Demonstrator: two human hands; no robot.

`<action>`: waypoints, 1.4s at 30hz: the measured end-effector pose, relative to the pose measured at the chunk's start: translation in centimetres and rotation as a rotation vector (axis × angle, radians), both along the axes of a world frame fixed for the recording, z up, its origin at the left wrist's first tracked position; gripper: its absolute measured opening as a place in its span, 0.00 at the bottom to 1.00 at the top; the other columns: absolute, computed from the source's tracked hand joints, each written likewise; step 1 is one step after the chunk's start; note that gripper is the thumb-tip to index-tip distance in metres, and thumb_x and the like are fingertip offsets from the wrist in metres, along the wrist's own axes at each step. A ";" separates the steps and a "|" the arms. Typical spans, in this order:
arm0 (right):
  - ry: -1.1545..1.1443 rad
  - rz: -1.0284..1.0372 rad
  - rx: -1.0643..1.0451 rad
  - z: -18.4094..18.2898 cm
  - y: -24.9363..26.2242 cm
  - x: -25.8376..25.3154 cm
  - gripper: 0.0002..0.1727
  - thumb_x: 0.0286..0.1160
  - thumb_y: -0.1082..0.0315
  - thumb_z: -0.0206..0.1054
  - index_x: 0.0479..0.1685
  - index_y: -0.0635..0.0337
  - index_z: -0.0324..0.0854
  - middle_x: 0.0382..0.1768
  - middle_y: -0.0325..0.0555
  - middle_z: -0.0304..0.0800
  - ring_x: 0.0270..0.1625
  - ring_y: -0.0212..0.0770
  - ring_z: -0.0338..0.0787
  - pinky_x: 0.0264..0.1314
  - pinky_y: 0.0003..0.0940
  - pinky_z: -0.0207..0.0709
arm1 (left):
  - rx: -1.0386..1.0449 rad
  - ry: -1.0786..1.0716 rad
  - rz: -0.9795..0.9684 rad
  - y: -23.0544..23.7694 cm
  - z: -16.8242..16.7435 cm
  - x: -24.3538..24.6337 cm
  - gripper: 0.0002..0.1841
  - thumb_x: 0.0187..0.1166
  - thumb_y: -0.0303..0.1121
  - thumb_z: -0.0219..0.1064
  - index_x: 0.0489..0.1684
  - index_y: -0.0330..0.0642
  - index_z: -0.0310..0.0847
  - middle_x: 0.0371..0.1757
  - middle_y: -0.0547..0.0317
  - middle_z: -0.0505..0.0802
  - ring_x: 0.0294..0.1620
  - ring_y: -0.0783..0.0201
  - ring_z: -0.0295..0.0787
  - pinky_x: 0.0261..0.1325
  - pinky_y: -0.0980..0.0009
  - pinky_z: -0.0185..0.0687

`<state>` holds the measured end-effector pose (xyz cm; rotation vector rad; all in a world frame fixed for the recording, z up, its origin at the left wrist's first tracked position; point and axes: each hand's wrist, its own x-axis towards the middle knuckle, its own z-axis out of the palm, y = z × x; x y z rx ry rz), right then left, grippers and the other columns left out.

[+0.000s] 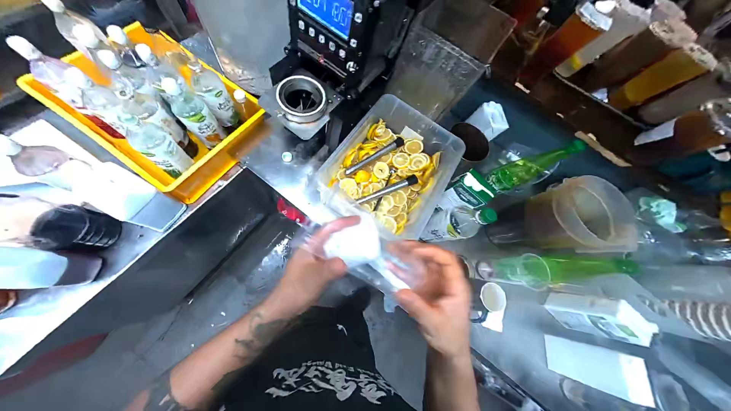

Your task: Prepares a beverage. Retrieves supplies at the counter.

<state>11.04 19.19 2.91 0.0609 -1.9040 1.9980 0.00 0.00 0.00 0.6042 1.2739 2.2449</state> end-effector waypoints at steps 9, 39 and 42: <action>-0.574 -0.161 1.016 -2.6 9.1 -17.4 0.22 0.84 0.59 0.64 0.70 0.61 0.84 0.64 0.59 0.90 0.65 0.58 0.90 0.70 0.65 0.80 | -0.502 0.303 0.231 -12.0 -3.8 -6.2 0.47 0.60 0.51 0.86 0.80 0.33 0.71 0.70 0.51 0.88 0.69 0.63 0.87 0.73 0.64 0.86; -0.938 -0.701 0.529 -9.0 11.7 -30.3 0.23 0.62 0.61 0.80 0.52 0.69 0.86 0.46 0.66 0.90 0.50 0.63 0.89 0.54 0.69 0.79 | -0.936 0.695 -0.045 -14.1 -5.4 -21.9 0.48 0.64 0.64 0.78 0.83 0.43 0.71 0.62 0.51 0.93 0.64 0.59 0.90 0.71 0.54 0.84; -0.653 -0.662 0.494 -2.2 7.5 -27.5 0.22 0.64 0.61 0.77 0.55 0.63 0.82 0.39 0.49 0.90 0.40 0.43 0.89 0.45 0.46 0.86 | -1.105 0.621 -0.129 -14.7 -5.3 -23.3 0.49 0.64 0.67 0.76 0.83 0.43 0.70 0.60 0.45 0.92 0.61 0.49 0.91 0.66 0.43 0.84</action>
